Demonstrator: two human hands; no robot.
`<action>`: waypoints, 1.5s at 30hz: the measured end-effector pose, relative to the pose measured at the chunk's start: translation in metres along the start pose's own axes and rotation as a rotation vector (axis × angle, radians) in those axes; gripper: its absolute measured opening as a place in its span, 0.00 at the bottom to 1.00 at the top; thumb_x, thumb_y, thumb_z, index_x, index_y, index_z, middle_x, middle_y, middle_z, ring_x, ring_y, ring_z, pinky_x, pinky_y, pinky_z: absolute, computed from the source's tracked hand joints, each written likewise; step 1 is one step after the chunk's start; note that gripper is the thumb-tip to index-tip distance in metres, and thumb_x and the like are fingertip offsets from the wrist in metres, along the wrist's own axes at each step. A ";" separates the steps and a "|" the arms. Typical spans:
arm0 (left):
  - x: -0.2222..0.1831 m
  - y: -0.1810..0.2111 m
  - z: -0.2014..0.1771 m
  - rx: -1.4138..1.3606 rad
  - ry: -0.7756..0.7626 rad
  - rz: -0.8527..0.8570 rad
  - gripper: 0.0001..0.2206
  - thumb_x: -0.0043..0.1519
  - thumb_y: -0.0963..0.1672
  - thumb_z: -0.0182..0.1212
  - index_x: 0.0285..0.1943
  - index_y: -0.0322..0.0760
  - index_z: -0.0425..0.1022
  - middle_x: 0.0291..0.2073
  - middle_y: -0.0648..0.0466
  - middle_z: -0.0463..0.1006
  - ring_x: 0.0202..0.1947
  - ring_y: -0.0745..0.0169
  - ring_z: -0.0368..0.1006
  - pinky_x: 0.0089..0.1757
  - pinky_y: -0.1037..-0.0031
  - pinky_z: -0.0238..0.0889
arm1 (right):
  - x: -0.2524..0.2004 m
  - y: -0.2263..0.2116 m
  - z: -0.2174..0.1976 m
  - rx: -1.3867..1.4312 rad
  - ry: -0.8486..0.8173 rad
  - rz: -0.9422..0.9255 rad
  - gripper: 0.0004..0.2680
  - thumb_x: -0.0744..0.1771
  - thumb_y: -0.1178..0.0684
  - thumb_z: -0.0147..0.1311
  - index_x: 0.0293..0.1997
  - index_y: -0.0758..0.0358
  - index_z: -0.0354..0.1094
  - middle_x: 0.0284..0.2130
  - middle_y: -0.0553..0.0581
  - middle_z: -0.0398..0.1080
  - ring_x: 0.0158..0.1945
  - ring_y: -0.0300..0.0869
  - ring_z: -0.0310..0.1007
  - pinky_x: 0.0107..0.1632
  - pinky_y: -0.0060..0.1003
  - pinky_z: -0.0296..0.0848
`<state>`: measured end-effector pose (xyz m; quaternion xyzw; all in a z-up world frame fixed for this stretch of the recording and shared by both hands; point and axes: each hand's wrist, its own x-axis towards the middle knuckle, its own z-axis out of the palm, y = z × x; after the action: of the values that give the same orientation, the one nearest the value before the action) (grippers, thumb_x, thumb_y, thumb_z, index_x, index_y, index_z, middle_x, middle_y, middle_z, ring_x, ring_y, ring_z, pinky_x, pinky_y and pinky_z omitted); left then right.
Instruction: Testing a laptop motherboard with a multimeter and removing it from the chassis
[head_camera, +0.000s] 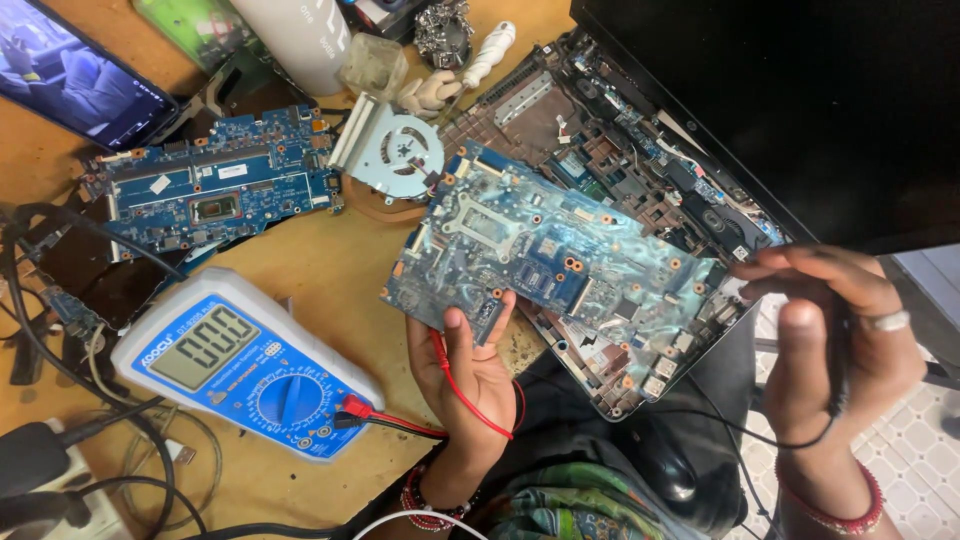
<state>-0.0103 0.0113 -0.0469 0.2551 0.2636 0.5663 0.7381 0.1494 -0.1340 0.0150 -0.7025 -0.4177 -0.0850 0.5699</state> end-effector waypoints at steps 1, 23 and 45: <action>0.000 -0.001 -0.001 -0.003 0.010 0.008 0.23 0.66 0.42 0.59 0.70 0.33 0.63 0.61 0.41 0.72 0.54 0.42 0.74 0.53 0.42 0.74 | -0.001 0.001 0.001 0.061 -0.008 0.073 0.11 0.75 0.57 0.44 0.56 0.81 0.59 0.48 0.76 0.65 0.45 0.58 0.77 0.52 0.44 0.79; -0.004 -0.001 -0.006 -0.018 0.006 0.051 0.23 0.68 0.42 0.56 0.72 0.31 0.59 0.62 0.37 0.70 0.49 0.42 0.74 0.51 0.46 0.75 | -0.002 0.013 -0.003 0.110 -0.146 0.313 0.15 0.70 0.55 0.53 0.61 0.75 0.65 0.49 0.64 0.72 0.43 0.39 0.66 0.49 0.28 0.63; -0.008 -0.004 -0.010 -0.036 -0.011 0.064 0.25 0.68 0.42 0.55 0.74 0.29 0.56 0.64 0.36 0.68 0.52 0.37 0.73 0.50 0.47 0.76 | 0.002 0.030 0.000 0.974 -0.357 0.631 0.33 0.62 0.47 0.67 0.70 0.79 0.55 0.51 0.66 0.73 0.54 0.52 0.77 0.60 0.43 0.73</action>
<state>-0.0160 0.0036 -0.0558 0.2532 0.2408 0.5928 0.7256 0.1707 -0.1334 -0.0058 -0.4543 -0.2692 0.4082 0.7446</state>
